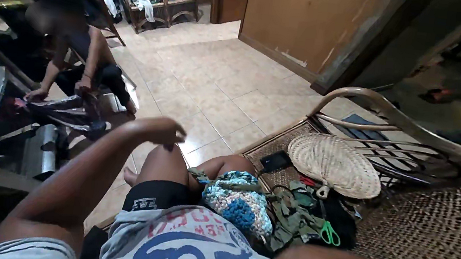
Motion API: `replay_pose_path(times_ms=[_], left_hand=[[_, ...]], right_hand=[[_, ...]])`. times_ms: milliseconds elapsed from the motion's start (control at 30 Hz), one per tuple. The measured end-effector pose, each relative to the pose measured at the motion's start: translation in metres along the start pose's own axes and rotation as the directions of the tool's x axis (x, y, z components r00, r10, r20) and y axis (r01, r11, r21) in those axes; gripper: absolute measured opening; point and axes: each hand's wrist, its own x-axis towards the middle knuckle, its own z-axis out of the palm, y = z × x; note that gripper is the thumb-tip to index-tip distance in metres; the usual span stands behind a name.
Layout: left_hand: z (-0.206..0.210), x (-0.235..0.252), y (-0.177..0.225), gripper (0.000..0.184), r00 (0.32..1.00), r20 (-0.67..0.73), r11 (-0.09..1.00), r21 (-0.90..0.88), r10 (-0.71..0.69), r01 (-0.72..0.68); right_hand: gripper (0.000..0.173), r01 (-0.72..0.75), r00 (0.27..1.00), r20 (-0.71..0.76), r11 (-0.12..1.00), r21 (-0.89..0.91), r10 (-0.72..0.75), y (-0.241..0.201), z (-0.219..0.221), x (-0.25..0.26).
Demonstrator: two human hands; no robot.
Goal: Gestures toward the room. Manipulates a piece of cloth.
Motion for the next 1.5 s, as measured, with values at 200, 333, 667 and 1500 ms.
replay_pose_path(times_ms=[200,333,667,1500], left_hand=[[0.132,0.032,-0.022,0.049,0.902,0.372,0.976,-0.090,0.218,-0.199],[0.170,0.035,-0.009,0.059,0.970,0.228,0.894,-0.448,0.084,0.028],[0.191,0.058,0.013,0.025,1.000,-0.005,0.502,-0.865,-0.009,0.000],[0.193,0.034,0.024,0.044,0.919,-0.312,0.690,-0.610,0.242,-0.389]], right_hand=[[0.037,-0.565,0.701,-0.529,0.825,-0.002,0.479,0.084,-0.023,0.002],[0.031,-0.785,0.417,-0.666,0.615,0.080,0.619,0.135,-0.019,0.013],[0.028,-0.825,0.483,-0.740,0.527,-0.206,0.468,0.188,0.015,0.020],[0.024,-0.656,0.435,-0.624,0.703,0.275,0.649,0.177,-0.007,0.061]])
